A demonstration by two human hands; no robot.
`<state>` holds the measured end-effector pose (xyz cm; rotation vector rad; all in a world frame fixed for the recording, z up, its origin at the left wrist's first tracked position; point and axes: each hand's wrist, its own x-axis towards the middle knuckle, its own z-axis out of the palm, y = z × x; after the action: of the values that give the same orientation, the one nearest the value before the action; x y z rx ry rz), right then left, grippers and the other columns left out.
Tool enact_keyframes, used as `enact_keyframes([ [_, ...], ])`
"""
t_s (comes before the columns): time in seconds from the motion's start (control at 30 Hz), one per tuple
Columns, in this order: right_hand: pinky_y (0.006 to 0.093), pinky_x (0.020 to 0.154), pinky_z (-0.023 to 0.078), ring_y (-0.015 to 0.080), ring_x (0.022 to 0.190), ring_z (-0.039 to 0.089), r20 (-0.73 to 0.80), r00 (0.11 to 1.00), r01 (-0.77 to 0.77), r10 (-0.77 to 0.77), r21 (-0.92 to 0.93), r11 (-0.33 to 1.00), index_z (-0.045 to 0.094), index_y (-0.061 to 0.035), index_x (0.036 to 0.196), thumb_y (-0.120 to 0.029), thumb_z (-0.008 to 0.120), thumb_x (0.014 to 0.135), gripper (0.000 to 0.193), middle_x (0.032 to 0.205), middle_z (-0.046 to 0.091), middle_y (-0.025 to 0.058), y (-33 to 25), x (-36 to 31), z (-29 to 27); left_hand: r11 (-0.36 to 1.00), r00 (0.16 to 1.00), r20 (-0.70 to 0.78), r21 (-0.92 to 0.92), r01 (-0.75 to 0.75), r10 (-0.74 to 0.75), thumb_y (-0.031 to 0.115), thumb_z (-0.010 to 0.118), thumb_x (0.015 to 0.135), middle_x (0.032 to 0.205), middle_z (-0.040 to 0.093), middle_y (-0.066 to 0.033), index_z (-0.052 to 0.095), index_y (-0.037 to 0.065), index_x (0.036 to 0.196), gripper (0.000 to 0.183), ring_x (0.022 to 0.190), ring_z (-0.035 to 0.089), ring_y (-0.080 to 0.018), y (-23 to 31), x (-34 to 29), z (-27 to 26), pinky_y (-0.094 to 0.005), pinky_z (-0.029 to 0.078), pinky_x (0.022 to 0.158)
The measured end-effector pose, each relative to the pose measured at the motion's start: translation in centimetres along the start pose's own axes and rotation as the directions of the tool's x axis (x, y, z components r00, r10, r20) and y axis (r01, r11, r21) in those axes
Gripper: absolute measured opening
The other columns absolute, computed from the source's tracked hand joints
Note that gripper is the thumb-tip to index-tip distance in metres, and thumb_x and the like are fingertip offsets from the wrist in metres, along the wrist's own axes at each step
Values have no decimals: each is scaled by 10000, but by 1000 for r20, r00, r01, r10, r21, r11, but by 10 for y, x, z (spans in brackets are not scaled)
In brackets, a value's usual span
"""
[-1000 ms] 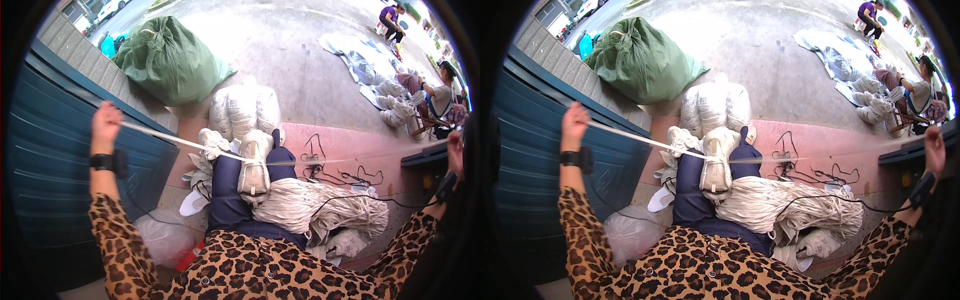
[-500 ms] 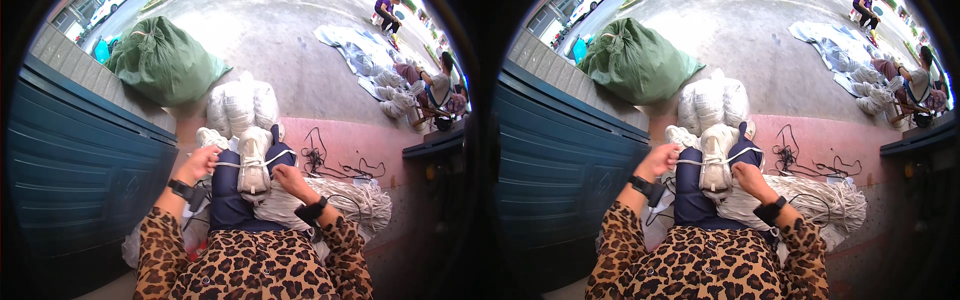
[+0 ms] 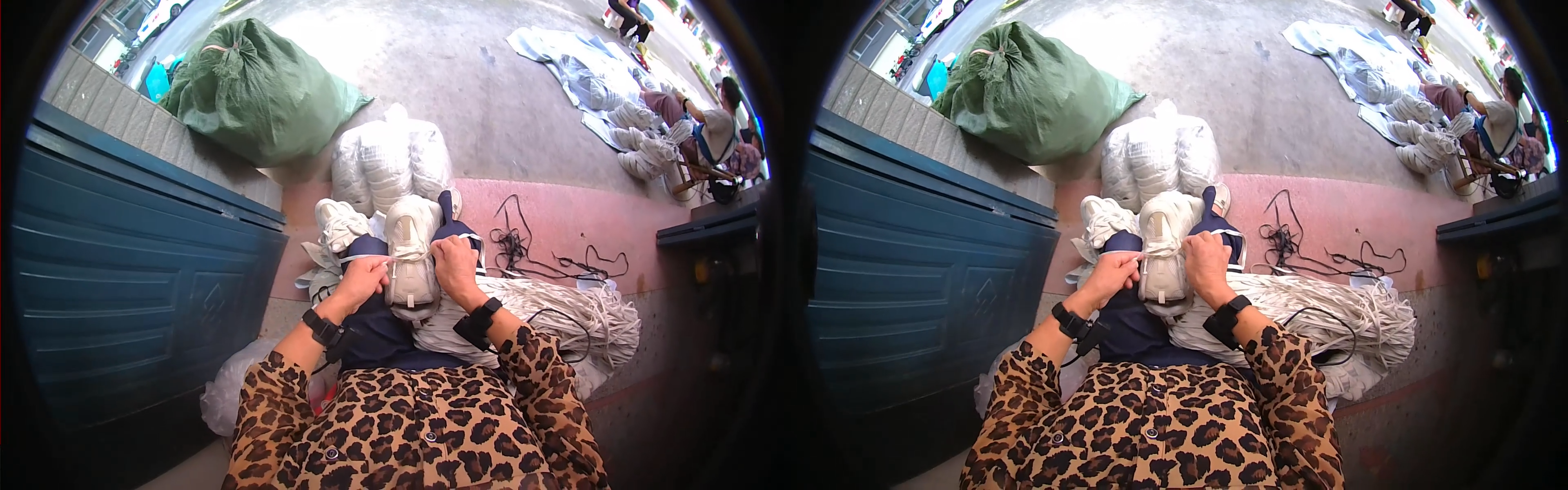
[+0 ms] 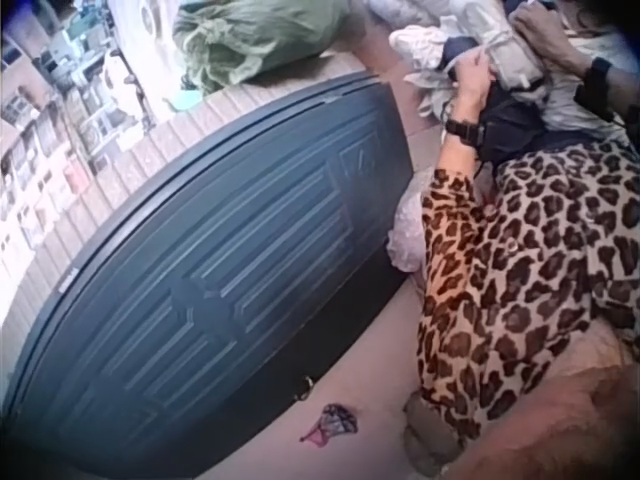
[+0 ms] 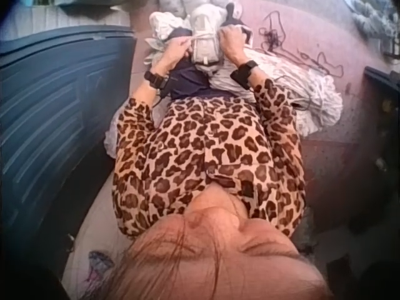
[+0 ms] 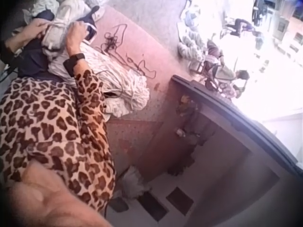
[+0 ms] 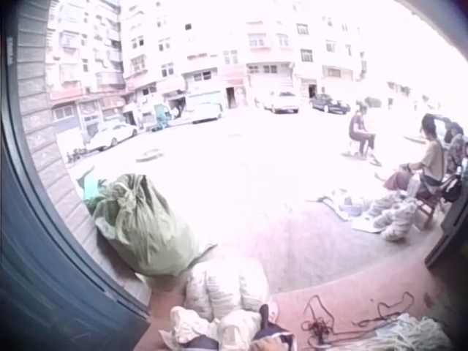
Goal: Lacing up a pair of white athletic shoes.
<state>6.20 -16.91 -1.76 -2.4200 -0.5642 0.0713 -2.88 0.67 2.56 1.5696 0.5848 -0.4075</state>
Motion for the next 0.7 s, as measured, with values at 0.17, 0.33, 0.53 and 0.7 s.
enact_keyframes([
  [0.17,394,669,342,245,828,505,47,995,85,-84,-26,996,637,-124,773,-200,532,805,134,792,558,42,2,-3,-5,965,979,-169,252,-72,117,179,475,886,604,524,7,604,3,964,231,541,470,-70,-17,-6,2,-227,391,495],
  [0.33,398,675,339,249,832,491,196,961,223,-192,-149,963,642,-133,760,-162,538,775,109,780,546,55,-1,-1,-13,800,896,-261,580,-152,359,211,493,854,692,603,-166,621,52,897,209,647,596,-309,-27,2,5,-392,457,596],
  [0.53,402,686,358,244,851,513,119,983,154,-138,-138,978,635,-110,777,-227,575,769,132,823,587,61,-3,-1,-11,660,879,-195,734,-163,435,210,486,836,754,608,-167,624,76,825,192,718,583,-362,-16,7,9,-452,449,622],
  [0.7,404,686,361,253,842,513,161,976,167,-144,-143,975,636,-89,753,-257,576,770,179,796,580,71,0,1,-11,319,859,52,916,-244,509,173,514,794,696,596,-161,628,72,775,154,703,587,-340,-5,18,6,-441,455,600],
])
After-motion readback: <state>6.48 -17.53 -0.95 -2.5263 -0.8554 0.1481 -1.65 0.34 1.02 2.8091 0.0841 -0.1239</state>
